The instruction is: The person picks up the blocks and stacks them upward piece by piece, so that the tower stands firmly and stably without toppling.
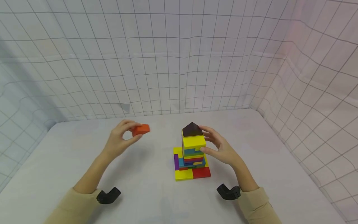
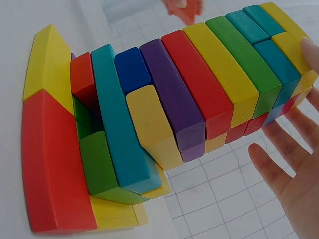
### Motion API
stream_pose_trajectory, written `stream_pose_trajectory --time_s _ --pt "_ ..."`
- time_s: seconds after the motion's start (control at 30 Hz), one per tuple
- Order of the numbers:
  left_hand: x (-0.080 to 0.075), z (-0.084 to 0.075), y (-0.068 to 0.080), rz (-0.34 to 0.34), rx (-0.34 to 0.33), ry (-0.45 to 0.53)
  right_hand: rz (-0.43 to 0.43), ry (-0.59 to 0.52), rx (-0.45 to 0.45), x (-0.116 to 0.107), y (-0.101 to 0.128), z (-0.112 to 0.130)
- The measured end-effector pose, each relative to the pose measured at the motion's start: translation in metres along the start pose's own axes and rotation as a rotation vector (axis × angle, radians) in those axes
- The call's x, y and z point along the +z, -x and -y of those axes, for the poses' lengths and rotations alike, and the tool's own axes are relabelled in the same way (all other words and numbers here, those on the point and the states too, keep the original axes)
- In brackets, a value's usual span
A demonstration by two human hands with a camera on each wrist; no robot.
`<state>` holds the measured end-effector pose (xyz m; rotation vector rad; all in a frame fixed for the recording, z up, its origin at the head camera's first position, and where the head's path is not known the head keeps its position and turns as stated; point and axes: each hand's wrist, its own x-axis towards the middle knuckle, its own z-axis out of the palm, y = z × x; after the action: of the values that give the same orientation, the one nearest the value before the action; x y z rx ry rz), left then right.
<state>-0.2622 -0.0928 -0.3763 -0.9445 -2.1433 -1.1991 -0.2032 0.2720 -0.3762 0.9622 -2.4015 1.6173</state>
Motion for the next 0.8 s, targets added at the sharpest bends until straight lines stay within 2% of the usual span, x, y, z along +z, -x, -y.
stream_pose_trajectory --time_s 0.13,0.27,0.37,0.53,0.67,0.8 --pt "0.028 -0.039 -0.014 0.052 0.120 0.088 0.003 -0.002 0.003 0.000 -0.001 0.000" --pt "0.048 -0.068 -0.021 0.103 0.166 0.145 0.005 -0.009 0.012 0.000 0.000 0.000" --pt "0.061 -0.083 -0.024 0.130 0.195 0.161 0.007 -0.013 0.017 -0.001 0.000 0.000" --pt "0.077 -0.099 -0.028 0.157 0.248 0.055 0.013 -0.013 0.014 -0.001 0.000 0.001" --pt "0.084 -0.104 -0.031 0.149 0.286 -0.051 0.015 -0.011 0.008 -0.001 -0.001 0.001" --pt "0.089 -0.105 -0.033 0.144 0.323 -0.099 0.014 -0.003 0.002 -0.001 -0.001 0.001"
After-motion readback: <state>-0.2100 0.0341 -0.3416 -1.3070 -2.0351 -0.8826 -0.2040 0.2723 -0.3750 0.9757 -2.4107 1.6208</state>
